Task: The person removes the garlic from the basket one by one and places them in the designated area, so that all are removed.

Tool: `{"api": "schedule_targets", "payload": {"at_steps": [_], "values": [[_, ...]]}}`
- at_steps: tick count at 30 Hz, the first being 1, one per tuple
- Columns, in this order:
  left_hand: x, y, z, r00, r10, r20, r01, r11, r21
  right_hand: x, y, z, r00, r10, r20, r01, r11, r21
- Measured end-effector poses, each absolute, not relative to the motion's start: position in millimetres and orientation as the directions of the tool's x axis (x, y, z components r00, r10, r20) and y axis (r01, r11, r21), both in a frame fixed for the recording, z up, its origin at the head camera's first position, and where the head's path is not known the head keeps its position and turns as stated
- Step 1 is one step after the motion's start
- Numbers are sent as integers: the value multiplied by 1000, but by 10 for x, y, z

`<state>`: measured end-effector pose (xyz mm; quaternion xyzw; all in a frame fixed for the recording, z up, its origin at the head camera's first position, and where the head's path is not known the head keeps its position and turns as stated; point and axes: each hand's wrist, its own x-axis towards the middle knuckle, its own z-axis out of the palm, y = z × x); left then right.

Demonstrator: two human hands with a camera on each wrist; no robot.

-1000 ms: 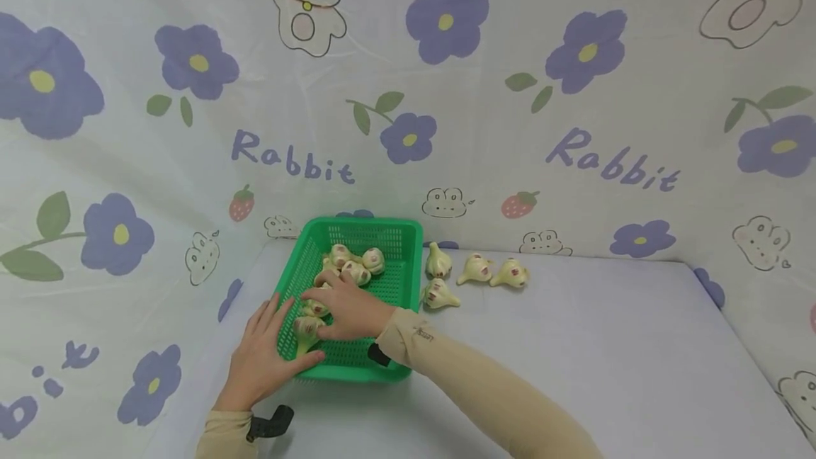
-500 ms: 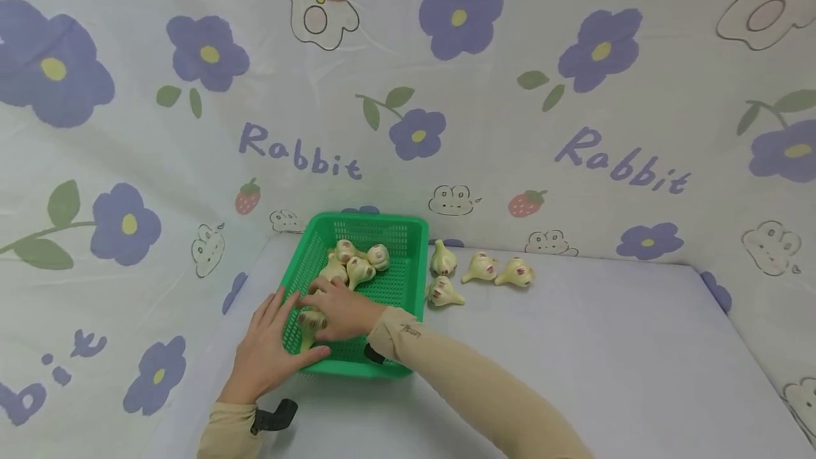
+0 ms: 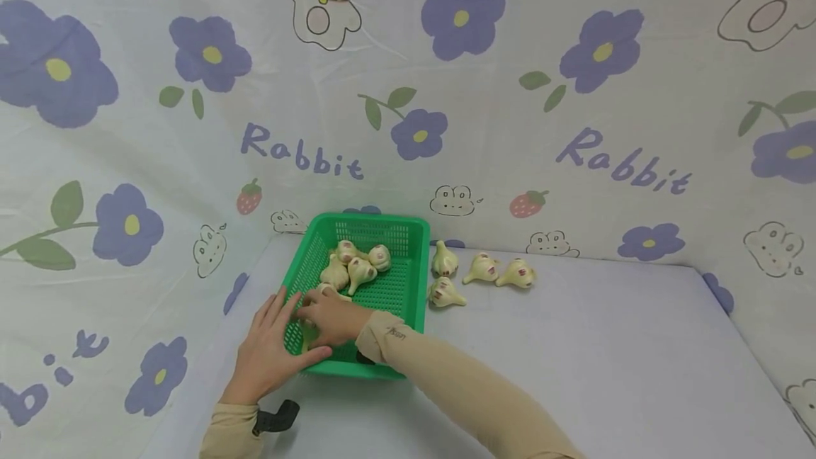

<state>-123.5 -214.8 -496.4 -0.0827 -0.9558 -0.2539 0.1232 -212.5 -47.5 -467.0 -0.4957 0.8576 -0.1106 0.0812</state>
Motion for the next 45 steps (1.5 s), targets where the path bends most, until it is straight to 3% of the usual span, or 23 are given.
{"api": "schedule_targets", "payload": {"at_steps": [11, 31, 45], "values": [[-1218, -2135, -4955, -955, 93, 280, 220, 857, 466, -2128, -526, -4722, -512, -855, -82, -841, 518, -153], [-1212, -2146, -4976, -958, 98, 269, 219, 856, 468, -2092, -567, -4773, -472, -877, -84, -871, 479, -111], [-1212, -2147, -4977, -957, 99, 275, 221, 859, 462, -2123, -554, -4832, -461, -886, -53, -874, 463, -149]]}}
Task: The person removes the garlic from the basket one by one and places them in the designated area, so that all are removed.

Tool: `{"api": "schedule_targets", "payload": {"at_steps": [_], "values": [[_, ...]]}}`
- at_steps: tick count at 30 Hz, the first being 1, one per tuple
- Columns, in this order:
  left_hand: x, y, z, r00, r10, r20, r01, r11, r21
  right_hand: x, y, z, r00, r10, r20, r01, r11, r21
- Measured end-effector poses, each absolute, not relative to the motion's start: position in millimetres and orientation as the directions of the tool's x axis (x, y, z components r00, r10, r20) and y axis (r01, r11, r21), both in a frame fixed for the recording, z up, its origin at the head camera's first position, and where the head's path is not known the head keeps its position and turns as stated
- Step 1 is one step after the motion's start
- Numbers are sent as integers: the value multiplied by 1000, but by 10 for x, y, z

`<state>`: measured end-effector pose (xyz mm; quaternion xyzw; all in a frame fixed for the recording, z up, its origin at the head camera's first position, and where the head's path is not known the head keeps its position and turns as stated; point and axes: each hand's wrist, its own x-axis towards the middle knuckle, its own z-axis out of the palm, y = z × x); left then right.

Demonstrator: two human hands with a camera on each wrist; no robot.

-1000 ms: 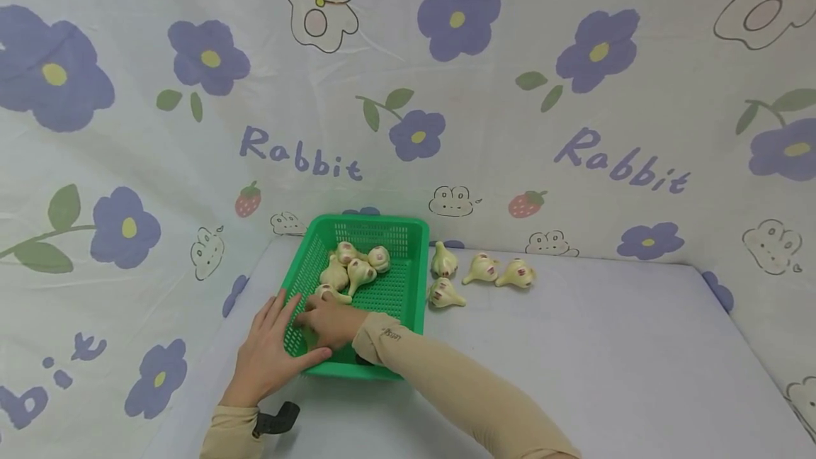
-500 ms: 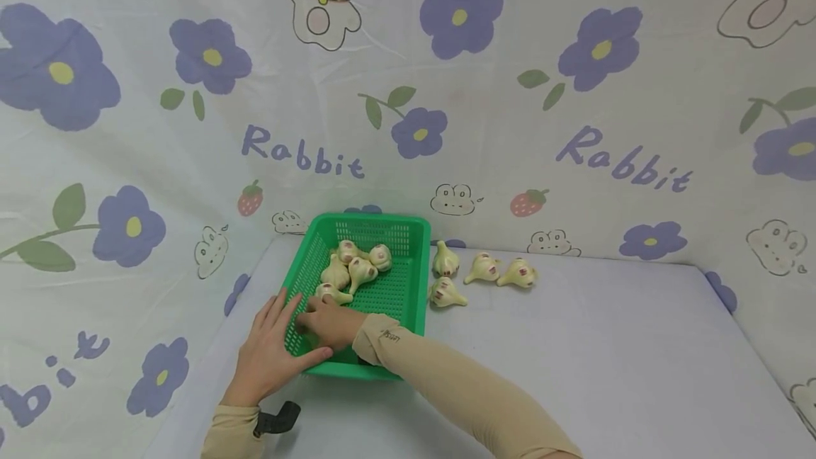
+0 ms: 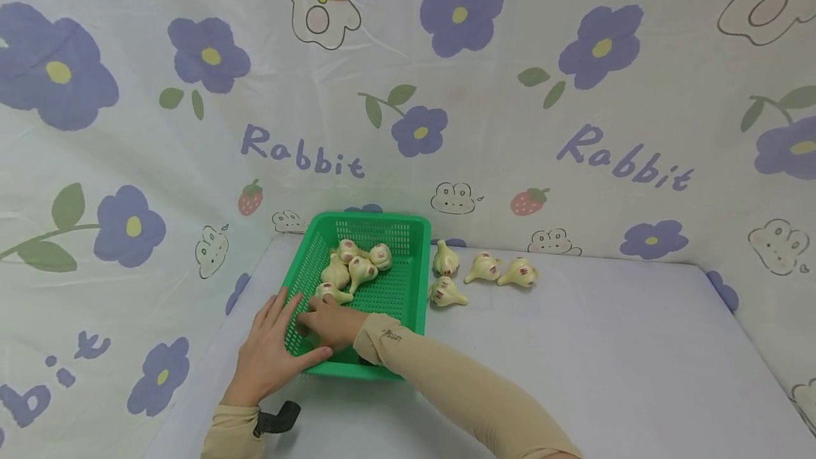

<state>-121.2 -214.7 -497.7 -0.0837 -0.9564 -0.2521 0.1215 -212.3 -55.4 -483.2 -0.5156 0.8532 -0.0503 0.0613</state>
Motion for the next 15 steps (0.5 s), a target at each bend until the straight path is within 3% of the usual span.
{"api": "schedule_targets", "payload": {"at_steps": [15], "values": [[-1215, -2145, -4987, -950, 98, 297, 233, 856, 462, -2143, -521, -4780, -493, -870, -19, -857, 489, -163]]}}
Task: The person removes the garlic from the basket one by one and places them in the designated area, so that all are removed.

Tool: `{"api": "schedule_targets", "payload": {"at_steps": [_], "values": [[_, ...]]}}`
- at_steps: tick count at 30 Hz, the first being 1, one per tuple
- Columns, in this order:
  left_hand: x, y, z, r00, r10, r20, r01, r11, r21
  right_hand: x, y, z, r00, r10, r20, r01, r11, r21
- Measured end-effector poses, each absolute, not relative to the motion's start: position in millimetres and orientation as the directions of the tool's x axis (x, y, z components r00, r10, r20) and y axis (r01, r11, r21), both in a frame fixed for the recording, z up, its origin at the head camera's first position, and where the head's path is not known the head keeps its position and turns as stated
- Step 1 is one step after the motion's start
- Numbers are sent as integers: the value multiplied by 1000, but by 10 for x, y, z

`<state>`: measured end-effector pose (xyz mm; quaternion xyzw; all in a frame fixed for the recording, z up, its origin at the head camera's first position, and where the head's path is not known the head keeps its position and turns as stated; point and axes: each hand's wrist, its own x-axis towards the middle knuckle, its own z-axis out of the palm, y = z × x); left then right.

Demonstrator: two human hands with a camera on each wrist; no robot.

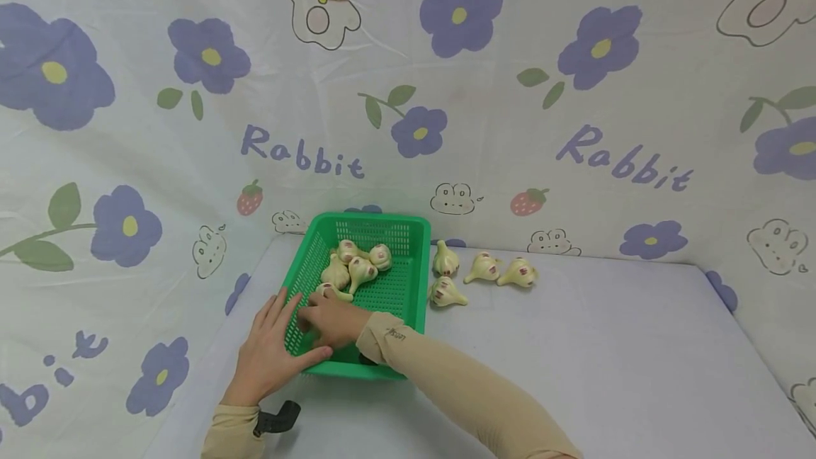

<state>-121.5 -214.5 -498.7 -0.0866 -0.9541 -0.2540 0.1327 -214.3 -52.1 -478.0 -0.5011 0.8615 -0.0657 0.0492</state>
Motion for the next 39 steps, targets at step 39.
{"api": "schedule_targets", "payload": {"at_steps": [39], "values": [[-1233, -2144, -4975, -963, 89, 254, 201, 865, 460, -2249, -85, -4431, -523, -837, 158, -836, 468, -288]]}}
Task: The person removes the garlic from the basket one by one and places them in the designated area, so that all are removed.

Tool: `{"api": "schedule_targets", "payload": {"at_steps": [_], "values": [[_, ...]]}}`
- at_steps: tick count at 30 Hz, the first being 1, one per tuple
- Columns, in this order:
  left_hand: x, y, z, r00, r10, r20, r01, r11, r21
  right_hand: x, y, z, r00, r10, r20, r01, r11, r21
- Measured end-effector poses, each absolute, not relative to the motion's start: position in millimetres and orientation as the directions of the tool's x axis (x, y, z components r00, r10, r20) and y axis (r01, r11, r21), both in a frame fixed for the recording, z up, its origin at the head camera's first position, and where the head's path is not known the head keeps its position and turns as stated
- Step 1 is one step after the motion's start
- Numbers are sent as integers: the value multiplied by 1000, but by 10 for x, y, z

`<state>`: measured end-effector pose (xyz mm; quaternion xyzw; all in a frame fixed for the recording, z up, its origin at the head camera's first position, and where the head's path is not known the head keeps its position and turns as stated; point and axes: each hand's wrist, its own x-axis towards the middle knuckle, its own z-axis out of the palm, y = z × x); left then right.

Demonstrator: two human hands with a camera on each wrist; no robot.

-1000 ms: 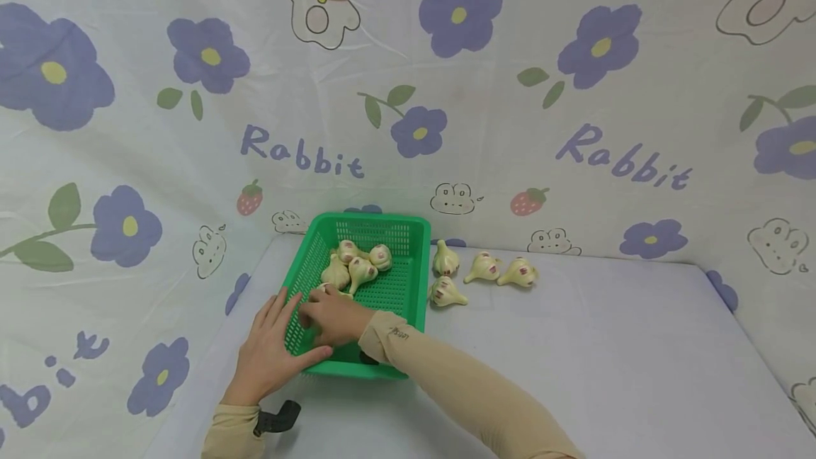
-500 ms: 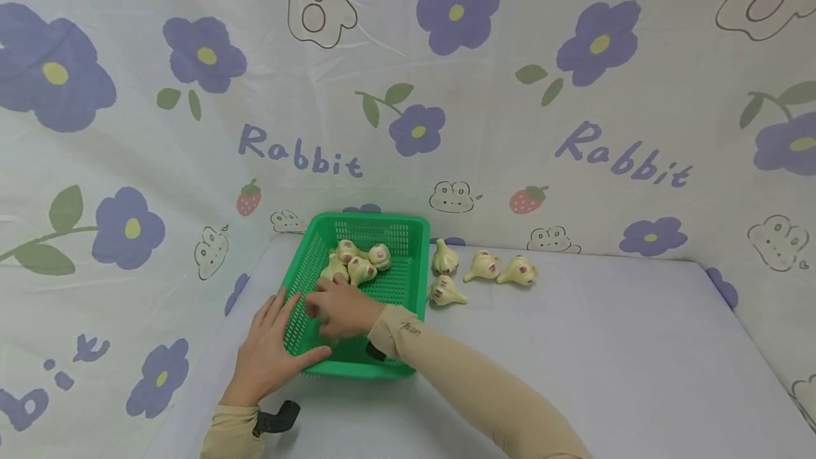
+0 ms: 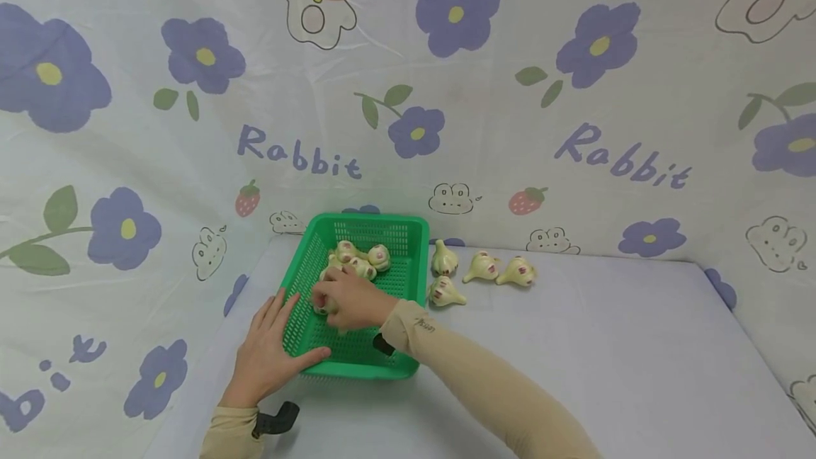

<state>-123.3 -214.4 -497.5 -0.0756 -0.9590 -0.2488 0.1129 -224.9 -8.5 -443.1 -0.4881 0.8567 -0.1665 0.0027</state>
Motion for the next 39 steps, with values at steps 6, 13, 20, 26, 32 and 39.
{"api": "schedule_targets", "payload": {"at_steps": [6, 13, 20, 26, 32, 39], "values": [[-1236, -2140, -4983, -962, 86, 261, 202, 863, 463, -2269, 48, -4361, -537, -817, 210, -828, 462, -317], [-1231, -2140, -4983, -963, 84, 258, 200, 861, 467, -2223, 236, -4220, -564, -792, 232, -807, 469, -359], [-1236, -2139, -4981, -961, 87, 261, 205, 859, 470, -2170, 424, -4091, -619, -738, 269, -768, 497, -402], [-1232, -2141, -4984, -962, 88, 260, 205, 861, 465, -2150, 598, -4034, -634, -709, 309, -760, 499, -416], [-1227, -2136, -4976, -964, 83, 252, 196, 862, 467, -2147, 782, -4048, -646, -681, 345, -753, 492, -437], [-1231, -2126, -4969, -962, 87, 259, 204, 859, 470, -2158, 991, -4056, -674, -636, 376, -737, 542, -404]]}}
